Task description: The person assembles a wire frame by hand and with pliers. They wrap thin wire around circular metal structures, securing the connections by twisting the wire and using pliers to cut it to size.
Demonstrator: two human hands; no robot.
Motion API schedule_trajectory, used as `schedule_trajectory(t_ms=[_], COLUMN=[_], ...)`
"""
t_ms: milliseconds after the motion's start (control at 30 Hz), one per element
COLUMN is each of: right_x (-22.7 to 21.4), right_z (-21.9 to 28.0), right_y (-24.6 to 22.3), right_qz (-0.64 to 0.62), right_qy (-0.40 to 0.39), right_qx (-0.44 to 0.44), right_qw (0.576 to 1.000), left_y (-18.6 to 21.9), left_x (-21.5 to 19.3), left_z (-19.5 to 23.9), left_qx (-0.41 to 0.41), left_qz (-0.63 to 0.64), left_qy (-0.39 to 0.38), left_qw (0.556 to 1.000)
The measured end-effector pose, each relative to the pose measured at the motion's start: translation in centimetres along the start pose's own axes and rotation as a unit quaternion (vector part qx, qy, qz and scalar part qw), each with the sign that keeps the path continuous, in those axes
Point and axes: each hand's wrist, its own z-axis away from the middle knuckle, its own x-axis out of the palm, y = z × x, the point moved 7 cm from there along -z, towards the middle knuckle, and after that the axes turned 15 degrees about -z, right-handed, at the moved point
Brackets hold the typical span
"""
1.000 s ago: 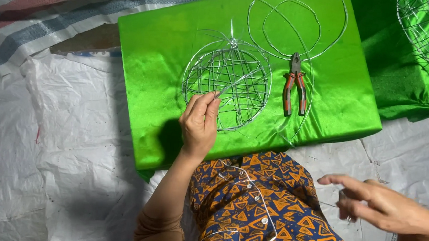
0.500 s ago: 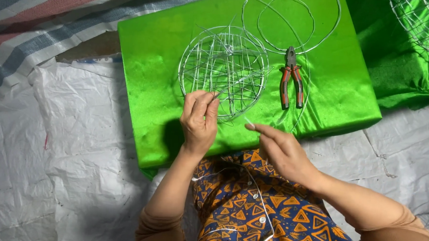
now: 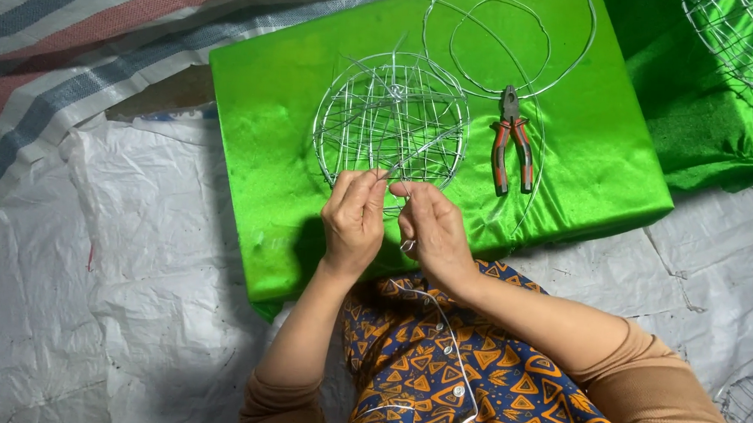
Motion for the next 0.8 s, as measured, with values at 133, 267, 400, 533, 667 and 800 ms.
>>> schedule_trajectory(t_ms=[133, 267, 400, 533, 667, 800], right_x=[-0.4, -3.0, -4.1, -1.8, -3.1, -2.9], right_z=[2.3, 4.8, 5.9, 4.6, 2.5, 2.6], right_y=[0.1, -0.6, -3.5, -5.9, -6.3, -5.7], right_qz=[0.06, 0.142, 0.194, 0.285, 0.272, 0.356], right_qy=[-0.088, -0.154, -0.139, -0.198, -0.184, -0.147], right_qx=[-0.042, -0.142, -0.252, -0.278, -0.268, -0.307], right_qw=[0.993, 0.967, 0.938, 0.896, 0.906, 0.87], left_y=[-0.6, -1.3, -1.6, -0.9, -1.0, -0.9], left_x=[-0.5, -0.8, -0.1, -0.1, 0.0, 0.1], left_z=[-0.6, -0.6, -0.2, -0.4, -0.2, -0.3], left_qx=[-0.027, -0.053, -0.059, -0.06, -0.058, -0.06], left_qz=[-0.01, 0.001, 0.002, 0.009, 0.012, 0.014], left_qy=[0.003, 0.008, 0.012, 0.01, 0.003, 0.002], left_qw=[1.0, 0.999, 0.998, 0.998, 0.998, 0.998])
